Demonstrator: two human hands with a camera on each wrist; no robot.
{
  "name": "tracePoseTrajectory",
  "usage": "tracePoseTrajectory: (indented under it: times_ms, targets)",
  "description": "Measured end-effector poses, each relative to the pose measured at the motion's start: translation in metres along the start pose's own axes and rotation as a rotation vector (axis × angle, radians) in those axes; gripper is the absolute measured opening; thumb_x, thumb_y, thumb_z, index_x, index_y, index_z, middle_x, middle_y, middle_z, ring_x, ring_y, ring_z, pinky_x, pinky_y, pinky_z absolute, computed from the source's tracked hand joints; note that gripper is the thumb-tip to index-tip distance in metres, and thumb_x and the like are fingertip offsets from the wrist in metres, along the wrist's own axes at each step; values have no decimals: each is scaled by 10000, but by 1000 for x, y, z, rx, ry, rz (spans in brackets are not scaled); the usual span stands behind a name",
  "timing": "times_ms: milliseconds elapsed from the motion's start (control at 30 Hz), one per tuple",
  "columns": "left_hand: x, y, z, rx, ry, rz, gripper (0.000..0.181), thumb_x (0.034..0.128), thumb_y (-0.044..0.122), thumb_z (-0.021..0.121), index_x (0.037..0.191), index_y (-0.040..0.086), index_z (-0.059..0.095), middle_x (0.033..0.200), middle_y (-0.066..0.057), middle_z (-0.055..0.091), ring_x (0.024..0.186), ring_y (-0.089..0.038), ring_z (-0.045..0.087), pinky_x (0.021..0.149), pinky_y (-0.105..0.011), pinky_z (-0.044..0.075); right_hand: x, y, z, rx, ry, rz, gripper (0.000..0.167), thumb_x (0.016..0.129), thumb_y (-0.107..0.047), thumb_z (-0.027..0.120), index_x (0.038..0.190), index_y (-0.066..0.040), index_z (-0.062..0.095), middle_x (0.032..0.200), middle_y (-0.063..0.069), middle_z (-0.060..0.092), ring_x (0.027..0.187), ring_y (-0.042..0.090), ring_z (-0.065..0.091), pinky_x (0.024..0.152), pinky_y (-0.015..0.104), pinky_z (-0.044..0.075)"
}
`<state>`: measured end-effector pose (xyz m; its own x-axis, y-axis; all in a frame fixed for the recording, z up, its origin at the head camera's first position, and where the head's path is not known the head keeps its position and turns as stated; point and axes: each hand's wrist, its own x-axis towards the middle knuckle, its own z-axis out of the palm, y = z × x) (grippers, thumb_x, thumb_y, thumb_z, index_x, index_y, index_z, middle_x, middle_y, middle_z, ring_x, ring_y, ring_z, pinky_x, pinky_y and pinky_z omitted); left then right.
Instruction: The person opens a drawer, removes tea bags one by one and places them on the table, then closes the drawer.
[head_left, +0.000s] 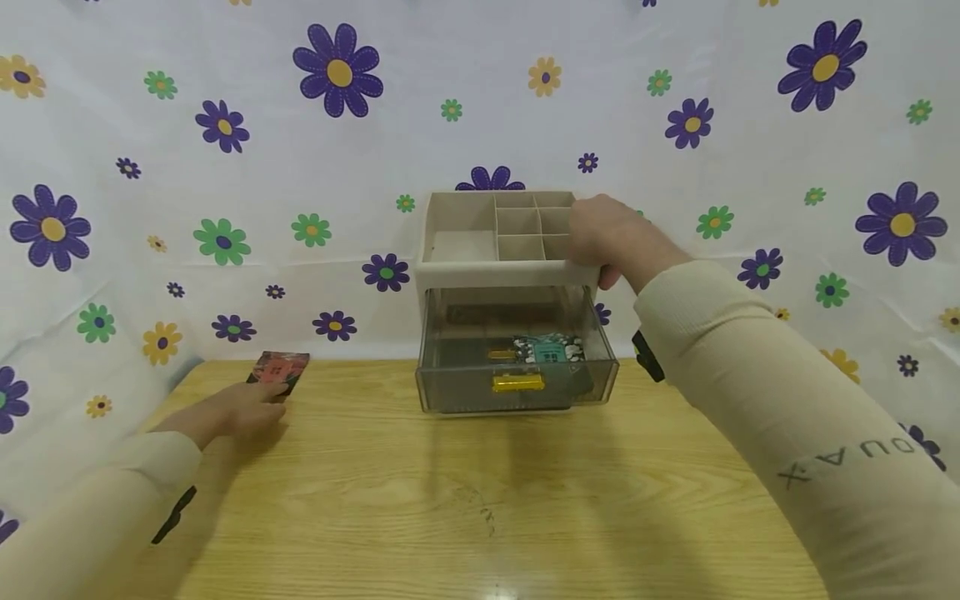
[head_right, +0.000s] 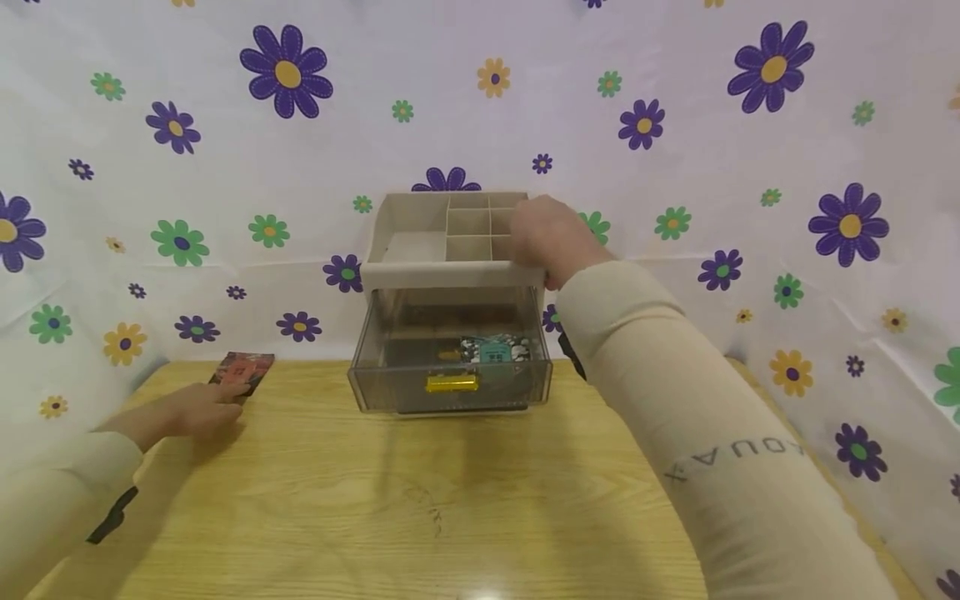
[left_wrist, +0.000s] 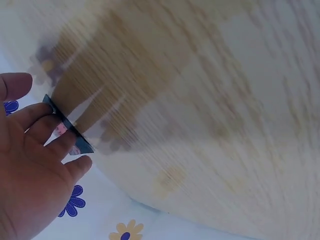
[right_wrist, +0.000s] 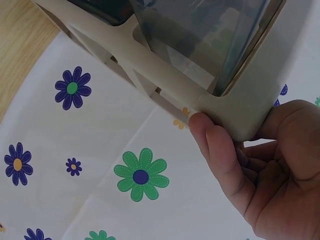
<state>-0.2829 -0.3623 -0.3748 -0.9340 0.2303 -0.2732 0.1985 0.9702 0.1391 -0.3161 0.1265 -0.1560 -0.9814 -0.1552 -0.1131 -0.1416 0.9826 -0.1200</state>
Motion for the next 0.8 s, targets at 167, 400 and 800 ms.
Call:
tracePoseTrajectory:
  times_ms: [167, 400, 800]
  targets:
    - [0, 3, -10, 9, 73, 42, 574, 968, 245, 457, 1407, -124, 453, 1210, -405, 593, 1100, -550, 588, 944, -617, 471, -1, 1, 1, 16, 2, -12, 315, 982, -73, 536, 1273, 39, 496, 1102, 223, 597, 812, 309, 719, 582, 337, 609]
    - [-5, 31, -41, -24, 178, 135, 466, 1033, 236, 412, 1351, -70, 563, 1299, -305, 605, 1203, -534, 550, 1000, -646, 435, -2, 0, 1, -1, 2, -15, 291, 984, -42, 518, 1261, 44, 501, 1090, 220, 599, 780, 289, 723, 605, 333, 612]
    - [-40, 139, -104, -103, 407, 312, 307, 1004, 178, 533, 1206, 9, 690, 1174, -189, 713, 1082, -366, 678, 940, -574, 520, -6, 0, 1, 10, 8, -13, 281, 966, -12, 552, 1238, 46, 513, 1094, 217, 593, 831, 310, 713, 629, 336, 615]
